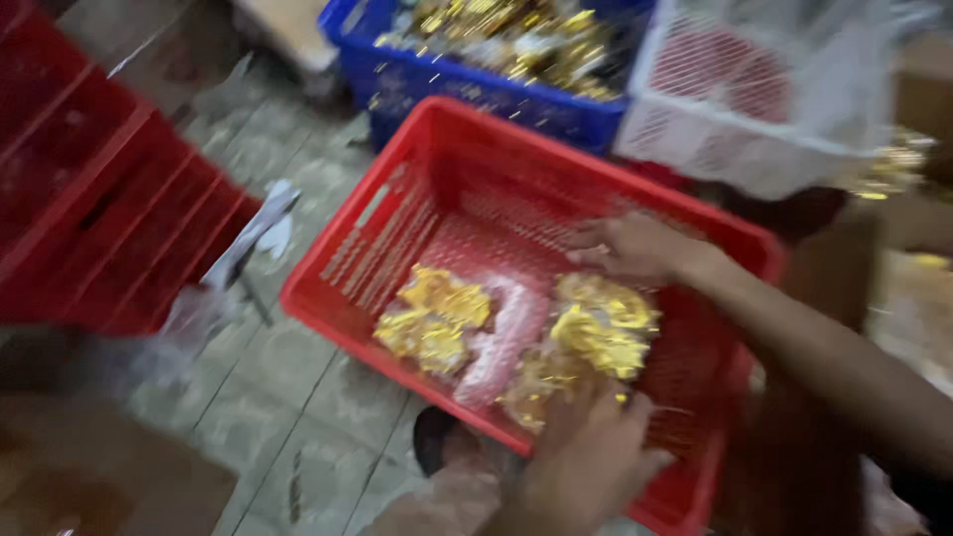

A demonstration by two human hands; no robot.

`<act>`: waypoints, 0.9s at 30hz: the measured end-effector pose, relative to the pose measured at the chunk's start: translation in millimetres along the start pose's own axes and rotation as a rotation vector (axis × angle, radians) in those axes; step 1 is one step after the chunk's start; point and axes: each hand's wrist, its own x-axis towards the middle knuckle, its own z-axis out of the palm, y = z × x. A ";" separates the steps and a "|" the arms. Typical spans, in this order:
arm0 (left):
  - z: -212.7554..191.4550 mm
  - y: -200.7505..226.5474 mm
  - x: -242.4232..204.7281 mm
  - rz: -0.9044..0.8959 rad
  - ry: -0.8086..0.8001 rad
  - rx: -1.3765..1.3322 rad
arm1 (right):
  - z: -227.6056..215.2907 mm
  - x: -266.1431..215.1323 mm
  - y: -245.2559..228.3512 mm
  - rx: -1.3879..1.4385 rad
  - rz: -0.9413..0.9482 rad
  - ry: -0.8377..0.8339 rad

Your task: The person sorts gold-colored decorative items from a cardboard box into a red plastic basket. They repeatedly pick up plastic-wrapped bundles of decorations and place them into the basket.

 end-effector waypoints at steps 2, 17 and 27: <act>-22.2 13.7 13.4 -0.047 -0.242 -0.063 | -45.2 -91.5 -10.3 0.068 -0.001 0.216; 16.3 100.0 46.4 0.342 -0.096 -0.271 | 55.4 -465.2 10.3 0.221 1.297 0.337; 66.5 128.2 78.5 0.516 0.018 -0.318 | 101.8 -444.2 -20.5 0.356 1.045 -0.032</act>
